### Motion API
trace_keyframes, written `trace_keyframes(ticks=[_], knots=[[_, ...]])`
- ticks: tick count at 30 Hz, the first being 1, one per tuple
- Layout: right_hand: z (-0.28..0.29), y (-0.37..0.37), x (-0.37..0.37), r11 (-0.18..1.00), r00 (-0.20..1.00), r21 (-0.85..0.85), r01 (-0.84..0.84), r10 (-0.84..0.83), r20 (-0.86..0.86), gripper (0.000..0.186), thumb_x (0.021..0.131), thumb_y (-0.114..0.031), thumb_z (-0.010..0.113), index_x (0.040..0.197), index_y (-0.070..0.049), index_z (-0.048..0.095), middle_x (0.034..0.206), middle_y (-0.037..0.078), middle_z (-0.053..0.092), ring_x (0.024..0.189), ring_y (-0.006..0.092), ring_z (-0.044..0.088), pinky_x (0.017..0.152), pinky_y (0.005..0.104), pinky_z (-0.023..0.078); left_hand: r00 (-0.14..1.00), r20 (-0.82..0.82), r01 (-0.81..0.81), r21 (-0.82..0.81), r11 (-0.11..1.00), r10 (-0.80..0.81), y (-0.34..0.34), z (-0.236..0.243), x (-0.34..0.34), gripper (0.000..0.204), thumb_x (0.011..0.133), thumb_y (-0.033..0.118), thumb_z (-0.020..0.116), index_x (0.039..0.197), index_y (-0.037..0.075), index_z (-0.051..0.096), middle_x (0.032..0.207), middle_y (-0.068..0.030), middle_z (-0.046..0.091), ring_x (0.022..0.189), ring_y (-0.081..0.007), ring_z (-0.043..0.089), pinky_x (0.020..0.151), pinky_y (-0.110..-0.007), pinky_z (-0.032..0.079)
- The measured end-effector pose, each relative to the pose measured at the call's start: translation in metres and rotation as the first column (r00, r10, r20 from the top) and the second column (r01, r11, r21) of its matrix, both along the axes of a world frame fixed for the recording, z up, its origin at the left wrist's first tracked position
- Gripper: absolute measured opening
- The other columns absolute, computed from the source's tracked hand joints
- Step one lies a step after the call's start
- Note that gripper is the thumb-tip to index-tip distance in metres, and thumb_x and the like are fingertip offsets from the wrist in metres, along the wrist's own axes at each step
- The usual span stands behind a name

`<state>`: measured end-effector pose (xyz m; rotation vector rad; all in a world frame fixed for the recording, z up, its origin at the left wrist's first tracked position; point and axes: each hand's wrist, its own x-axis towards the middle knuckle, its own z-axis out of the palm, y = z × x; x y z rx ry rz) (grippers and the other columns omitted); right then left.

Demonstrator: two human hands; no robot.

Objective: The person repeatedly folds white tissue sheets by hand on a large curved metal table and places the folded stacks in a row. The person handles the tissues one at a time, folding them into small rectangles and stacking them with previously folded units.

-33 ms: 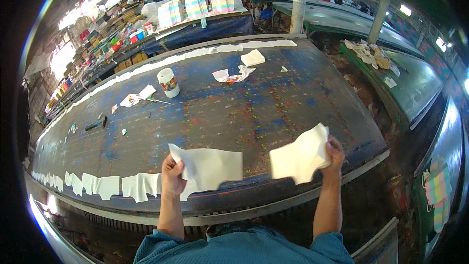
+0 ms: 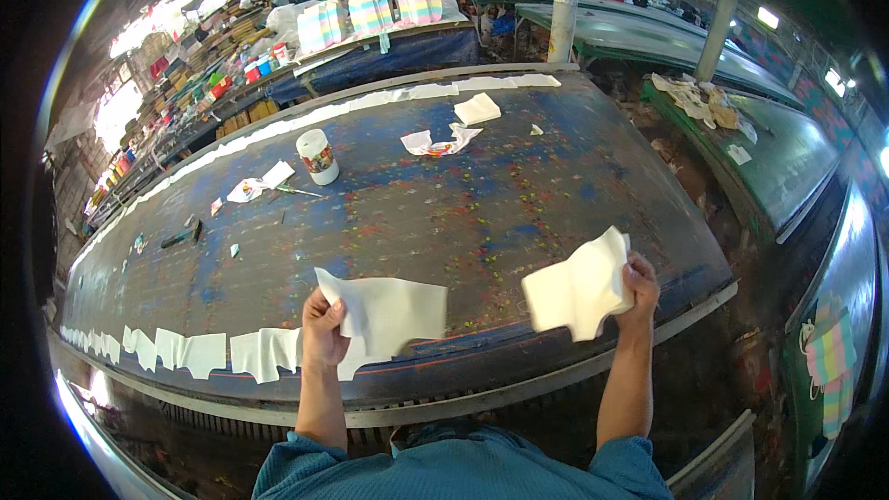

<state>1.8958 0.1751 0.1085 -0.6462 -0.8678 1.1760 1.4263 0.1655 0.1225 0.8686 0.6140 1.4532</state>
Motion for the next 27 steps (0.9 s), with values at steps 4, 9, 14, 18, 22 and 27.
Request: trace_keyframes(ticks=[4,9,14,18,22,27], knots=[[-0.001,0.014,0.012,0.978,0.96,-0.072,0.197,-0.177,0.218,0.019,0.079,-0.006,0.068,0.096,0.001,0.064,0.093,0.011,0.067,0.084,0.0205,0.066,0.078,0.0327,0.053,0.985,-0.161,0.06,-0.048,0.997,-0.067,0.019,0.001,0.03,0.012,0.089,0.009,0.067,0.098,0.004,0.061,0.085,-0.0024,0.065,0.075,-0.0101,0.061,0.067,-0.027,0.049],[-0.081,0.05,-0.033,0.994,0.422,-0.096,-0.047,0.107,0.9,0.017,0.082,-0.017,0.071,0.092,-0.003,0.068,0.106,0.013,0.059,0.105,0.0274,0.056,0.1,0.0405,0.04,0.653,-0.699,0.228,-0.184,0.956,-0.29,0.053,-0.06,0.098,0.027,0.091,0.019,0.067,0.107,-0.001,0.058,0.088,-0.0048,0.064,0.072,-0.0131,0.062,0.065,-0.027,0.05],[-0.141,0.029,-0.063,0.974,0.527,-0.224,0.029,0.175,0.832,0.028,0.085,-0.013,0.066,0.111,-0.006,0.069,0.115,0.017,0.052,0.112,0.0307,0.053,0.095,0.0376,0.043,0.492,-0.758,0.335,-0.289,0.897,-0.428,0.042,-0.105,0.133,0.039,0.095,0.023,0.062,0.12,-0.007,0.055,0.1,-0.0116,0.064,0.077,-0.0162,0.064,0.071,-0.029,0.053],[-0.127,0.01,-0.015,0.96,0.621,-0.185,0.211,0.014,0.783,0.027,0.084,-0.01,0.065,0.109,-0.004,0.07,0.113,0.011,0.06,0.108,0.0244,0.057,0.092,0.0342,0.045,0.501,-0.685,0.392,-0.366,0.844,-0.529,0.041,-0.115,0.139,0.033,0.094,0.019,0.061,0.115,-0.007,0.06,0.095,-0.012,0.067,0.076,-0.0158,0.064,0.07,-0.029,0.053],[-0.098,-0.018,0.039,0.856,0.866,-0.337,0.393,-0.221,0.448,0.026,0.082,-0.007,0.064,0.106,0.001,0.07,0.104,0.01,0.068,0.095,0.0186,0.062,0.085,0.0305,0.048,0.505,-0.656,0.426,-0.376,0.823,-0.561,0.05,-0.113,0.153,0.03,0.095,0.017,0.06,0.116,-0.005,0.06,0.095,-0.011,0.067,0.079,-0.0157,0.065,0.072,-0.029,0.053],[-0.05,-0.041,0.099,0.867,0.875,-0.213,0.451,-0.476,-0.085,0.024,0.087,-0.011,0.064,0.108,-0.001,0.067,0.107,0.012,0.066,0.095,0.0243,0.066,0.082,0.0363,0.054,0.433,-0.674,0.501,-0.373,0.781,-0.599,0.061,-0.101,0.182,0.029,0.097,0.017,0.058,0.116,-0.004,0.059,0.099,-0.0099,0.067,0.083,-0.0161,0.065,0.076,-0.029,0.053]])
